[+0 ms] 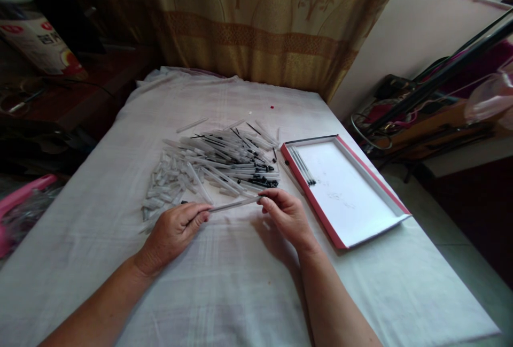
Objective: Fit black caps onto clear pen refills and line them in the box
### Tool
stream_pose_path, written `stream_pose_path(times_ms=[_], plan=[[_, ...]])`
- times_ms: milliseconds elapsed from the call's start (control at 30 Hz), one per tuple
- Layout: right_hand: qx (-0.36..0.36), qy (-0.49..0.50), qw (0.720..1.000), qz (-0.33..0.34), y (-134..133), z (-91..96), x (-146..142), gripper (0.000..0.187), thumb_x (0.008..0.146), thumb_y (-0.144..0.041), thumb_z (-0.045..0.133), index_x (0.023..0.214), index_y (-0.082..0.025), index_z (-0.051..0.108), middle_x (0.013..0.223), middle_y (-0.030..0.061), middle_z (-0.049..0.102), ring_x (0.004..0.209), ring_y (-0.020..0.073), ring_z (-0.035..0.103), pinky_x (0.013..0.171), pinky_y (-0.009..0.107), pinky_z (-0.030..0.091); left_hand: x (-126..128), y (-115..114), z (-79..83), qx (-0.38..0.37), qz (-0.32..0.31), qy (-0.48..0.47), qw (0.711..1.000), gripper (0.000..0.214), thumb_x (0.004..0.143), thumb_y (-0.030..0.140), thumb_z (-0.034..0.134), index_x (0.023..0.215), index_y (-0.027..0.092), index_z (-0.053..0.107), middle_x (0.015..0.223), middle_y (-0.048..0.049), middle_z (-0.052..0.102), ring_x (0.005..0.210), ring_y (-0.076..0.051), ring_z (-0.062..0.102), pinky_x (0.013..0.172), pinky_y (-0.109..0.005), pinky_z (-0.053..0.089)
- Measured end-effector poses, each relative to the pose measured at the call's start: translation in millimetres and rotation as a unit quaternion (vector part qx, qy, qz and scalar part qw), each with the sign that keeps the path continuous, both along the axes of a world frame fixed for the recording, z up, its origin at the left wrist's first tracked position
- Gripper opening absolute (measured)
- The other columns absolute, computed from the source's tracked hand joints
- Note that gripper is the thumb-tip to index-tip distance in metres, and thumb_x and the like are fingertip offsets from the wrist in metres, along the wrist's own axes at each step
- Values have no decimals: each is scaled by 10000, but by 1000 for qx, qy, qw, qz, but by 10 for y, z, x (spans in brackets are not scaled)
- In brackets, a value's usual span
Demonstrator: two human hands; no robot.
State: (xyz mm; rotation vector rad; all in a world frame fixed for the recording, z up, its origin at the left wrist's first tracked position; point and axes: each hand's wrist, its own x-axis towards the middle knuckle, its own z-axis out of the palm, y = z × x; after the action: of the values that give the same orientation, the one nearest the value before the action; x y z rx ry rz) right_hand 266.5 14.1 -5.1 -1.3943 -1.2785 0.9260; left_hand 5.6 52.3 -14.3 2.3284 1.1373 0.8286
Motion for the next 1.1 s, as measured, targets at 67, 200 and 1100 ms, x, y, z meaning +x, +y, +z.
stream_pose_path(times_ms=[67,200,1100], plan=[[-4,-18,1000,1,4,4,15,200,829,-367,624,845,-184,704,696,24,691,573,135,604,536,236,490,-2,5,10,-9,10,-7,1000,361,945,444,470,962,210,745,865,-55,773,755,-179,723,699,-250,565],[-9,-78,997,4,1,1,9,287,859,-383,577,660,-189,650,588,11,652,533,129,582,510,221,452,8,5,22,-19,22,-22,999,323,923,441,511,948,216,741,855,-41,776,742,-178,726,698,-248,568],[-70,54,995,37,6,-2,66,207,775,-372,678,863,-185,692,717,13,659,596,125,573,549,239,461,29,-10,59,-45,47,-52,997,252,879,395,563,938,218,731,857,-30,765,746,-178,715,695,-248,561]])
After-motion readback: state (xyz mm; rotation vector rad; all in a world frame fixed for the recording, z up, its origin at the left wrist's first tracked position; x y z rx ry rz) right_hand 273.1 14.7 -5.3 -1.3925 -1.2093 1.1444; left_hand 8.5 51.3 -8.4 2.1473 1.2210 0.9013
